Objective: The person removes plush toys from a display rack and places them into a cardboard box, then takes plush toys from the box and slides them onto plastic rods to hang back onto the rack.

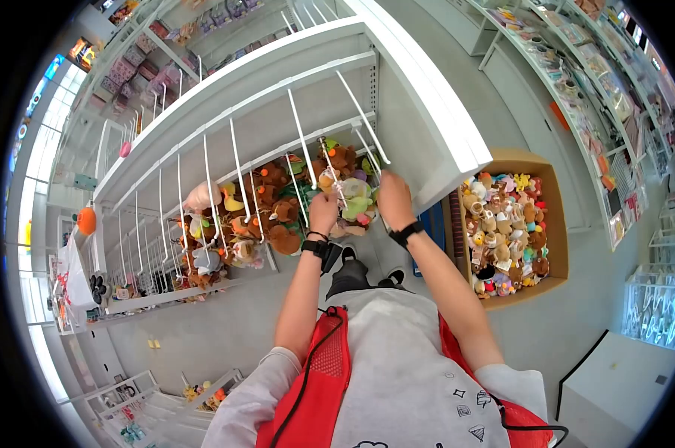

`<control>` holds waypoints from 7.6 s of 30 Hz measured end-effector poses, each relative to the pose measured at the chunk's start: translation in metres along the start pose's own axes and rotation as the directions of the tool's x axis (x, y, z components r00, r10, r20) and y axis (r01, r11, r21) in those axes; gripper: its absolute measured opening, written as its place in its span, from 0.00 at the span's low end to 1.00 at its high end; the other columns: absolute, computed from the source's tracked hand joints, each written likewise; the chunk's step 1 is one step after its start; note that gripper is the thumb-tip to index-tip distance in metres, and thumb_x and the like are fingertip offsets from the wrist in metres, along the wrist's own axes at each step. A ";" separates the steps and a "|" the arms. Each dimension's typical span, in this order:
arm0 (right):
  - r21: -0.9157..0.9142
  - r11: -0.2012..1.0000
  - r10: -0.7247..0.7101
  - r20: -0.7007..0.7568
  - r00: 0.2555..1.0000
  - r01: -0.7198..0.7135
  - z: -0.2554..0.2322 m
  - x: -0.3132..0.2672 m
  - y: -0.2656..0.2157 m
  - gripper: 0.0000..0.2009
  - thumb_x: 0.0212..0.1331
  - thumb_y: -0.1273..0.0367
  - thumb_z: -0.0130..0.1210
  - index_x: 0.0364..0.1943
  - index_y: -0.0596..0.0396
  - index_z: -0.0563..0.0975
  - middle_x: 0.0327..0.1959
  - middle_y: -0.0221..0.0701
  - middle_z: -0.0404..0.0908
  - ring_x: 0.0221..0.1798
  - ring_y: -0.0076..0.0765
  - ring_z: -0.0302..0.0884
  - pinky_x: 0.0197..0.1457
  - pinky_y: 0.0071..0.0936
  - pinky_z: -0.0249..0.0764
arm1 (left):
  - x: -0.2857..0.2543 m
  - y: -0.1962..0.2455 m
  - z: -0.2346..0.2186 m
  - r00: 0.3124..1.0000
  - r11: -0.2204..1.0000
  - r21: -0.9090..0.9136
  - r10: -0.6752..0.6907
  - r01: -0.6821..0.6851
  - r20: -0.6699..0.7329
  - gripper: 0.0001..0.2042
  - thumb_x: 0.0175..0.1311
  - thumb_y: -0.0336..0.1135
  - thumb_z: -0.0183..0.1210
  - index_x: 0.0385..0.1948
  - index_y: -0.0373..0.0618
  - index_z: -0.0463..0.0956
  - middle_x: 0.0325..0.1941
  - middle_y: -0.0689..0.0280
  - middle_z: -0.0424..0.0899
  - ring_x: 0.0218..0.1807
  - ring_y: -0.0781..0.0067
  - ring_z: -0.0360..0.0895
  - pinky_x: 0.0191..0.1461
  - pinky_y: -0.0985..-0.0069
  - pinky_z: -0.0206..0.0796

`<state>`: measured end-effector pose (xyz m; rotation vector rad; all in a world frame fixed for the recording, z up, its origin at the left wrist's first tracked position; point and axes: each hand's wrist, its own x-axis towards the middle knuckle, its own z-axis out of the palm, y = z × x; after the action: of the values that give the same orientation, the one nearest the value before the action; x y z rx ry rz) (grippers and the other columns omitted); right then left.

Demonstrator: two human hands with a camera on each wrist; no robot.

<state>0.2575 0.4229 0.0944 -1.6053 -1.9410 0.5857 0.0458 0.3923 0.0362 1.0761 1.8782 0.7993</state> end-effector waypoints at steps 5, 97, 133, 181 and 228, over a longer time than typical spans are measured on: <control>-0.066 0.994 0.085 -0.042 0.995 -0.088 0.038 0.044 0.002 0.11 0.70 0.73 0.47 0.36 0.65 0.80 0.40 0.58 0.84 0.44 0.71 0.83 0.50 0.61 0.80 | 0.017 -0.009 -0.001 0.988 0.983 0.167 0.098 -0.077 -0.120 0.22 0.72 0.49 0.63 0.44 0.33 0.84 0.44 0.50 0.90 0.46 0.48 0.88 0.51 0.58 0.78; 0.880 0.189 0.070 0.431 0.900 -0.436 -0.103 -0.215 0.144 0.20 0.68 0.67 0.56 0.62 0.61 0.77 0.51 0.41 0.88 0.50 0.37 0.89 0.54 0.35 0.87 | -0.145 0.015 0.054 0.885 0.621 -0.682 -0.041 0.387 0.465 0.23 0.87 0.51 0.45 0.65 0.39 0.73 0.61 0.52 0.86 0.62 0.57 0.84 0.68 0.59 0.73; 0.827 0.128 0.442 0.447 0.778 -0.548 -0.097 -0.224 0.168 0.13 0.77 0.64 0.55 0.54 0.57 0.82 0.45 0.34 0.89 0.46 0.29 0.86 0.50 0.26 0.79 | -0.141 -0.005 0.023 0.953 0.573 -0.817 0.203 0.072 0.226 0.14 0.88 0.44 0.49 0.43 0.42 0.73 0.28 0.74 0.66 0.29 0.79 0.63 0.37 0.77 0.63; 0.549 0.460 -0.064 0.804 0.591 -0.698 0.067 -0.219 -0.033 0.22 0.80 0.58 0.54 0.68 0.59 0.75 0.61 0.40 0.85 0.57 0.38 0.86 0.60 0.35 0.80 | -0.346 -0.212 -0.424 0.490 0.587 -0.546 -0.271 -0.598 -0.828 0.17 0.79 0.31 0.60 0.63 0.32 0.78 0.55 0.54 0.90 0.52 0.66 0.90 0.52 0.74 0.84; 0.236 0.775 -0.173 0.972 0.162 -0.586 0.378 -0.298 -0.441 0.16 0.80 0.61 0.54 0.62 0.55 0.79 0.55 0.35 0.87 0.54 0.32 0.86 0.57 0.30 0.79 | -0.429 -0.486 -0.654 0.355 0.680 -0.657 -0.557 -0.324 -0.751 0.20 0.77 0.35 0.57 0.64 0.33 0.75 0.53 0.57 0.92 0.48 0.74 0.89 0.49 0.79 0.74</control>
<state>-0.2770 0.0504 0.0519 -1.0338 -1.7809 2.6711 -0.5767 -0.2841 0.0904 -0.2651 2.0400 2.1933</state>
